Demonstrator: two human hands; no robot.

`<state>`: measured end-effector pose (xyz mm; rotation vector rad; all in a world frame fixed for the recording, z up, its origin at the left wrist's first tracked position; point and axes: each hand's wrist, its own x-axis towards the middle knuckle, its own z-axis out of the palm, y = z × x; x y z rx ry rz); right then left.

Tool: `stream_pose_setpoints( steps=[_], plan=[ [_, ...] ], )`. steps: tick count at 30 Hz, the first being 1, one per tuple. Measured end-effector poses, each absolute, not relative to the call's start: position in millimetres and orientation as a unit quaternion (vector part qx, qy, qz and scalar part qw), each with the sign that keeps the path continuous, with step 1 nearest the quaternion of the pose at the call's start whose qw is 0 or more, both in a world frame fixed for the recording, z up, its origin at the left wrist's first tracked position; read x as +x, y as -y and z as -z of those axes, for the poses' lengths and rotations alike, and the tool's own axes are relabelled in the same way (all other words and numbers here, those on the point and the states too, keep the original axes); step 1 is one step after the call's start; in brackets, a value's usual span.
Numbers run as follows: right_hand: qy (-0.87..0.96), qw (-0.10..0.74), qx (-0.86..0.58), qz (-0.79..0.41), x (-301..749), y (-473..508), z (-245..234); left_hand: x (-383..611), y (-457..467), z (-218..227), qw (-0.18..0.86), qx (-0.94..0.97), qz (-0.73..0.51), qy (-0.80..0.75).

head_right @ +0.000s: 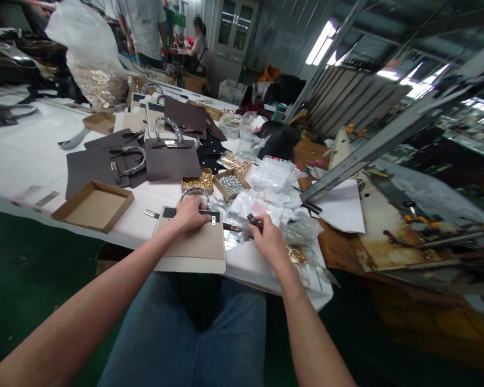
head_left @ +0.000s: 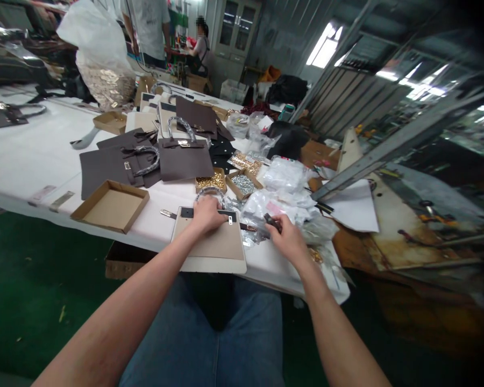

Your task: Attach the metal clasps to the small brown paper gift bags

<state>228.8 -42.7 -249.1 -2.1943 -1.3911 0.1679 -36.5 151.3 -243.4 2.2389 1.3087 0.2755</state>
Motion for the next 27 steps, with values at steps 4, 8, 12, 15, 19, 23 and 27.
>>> stream_pose_setpoints(
  steps=[4,8,12,15,19,23,27],
  plan=[
    [0.532,0.313,-0.786,0.024,236,16,226,-38,-149,239,0.266,0.828,-0.096,-0.484],
    [0.568,0.233,-0.786,0.075,255,-24,206,-38,-148,237,0.261,0.830,-0.089,-0.484],
    [0.576,0.146,-0.801,0.073,261,-27,209,-38,-149,237,0.264,0.828,-0.088,-0.487],
    [0.571,0.227,-0.781,0.107,246,6,224,-37,-150,238,0.269,0.827,-0.092,-0.485],
    [0.566,0.275,-0.770,-0.108,216,54,251,-37,-150,240,0.264,0.830,-0.096,-0.482],
    [0.542,0.276,-0.780,-0.145,202,64,265,-40,-145,242,0.248,0.837,-0.109,-0.476],
    [0.522,0.290,-0.785,-0.165,206,57,267,-44,-138,239,0.230,0.847,-0.116,-0.465]
  ],
)
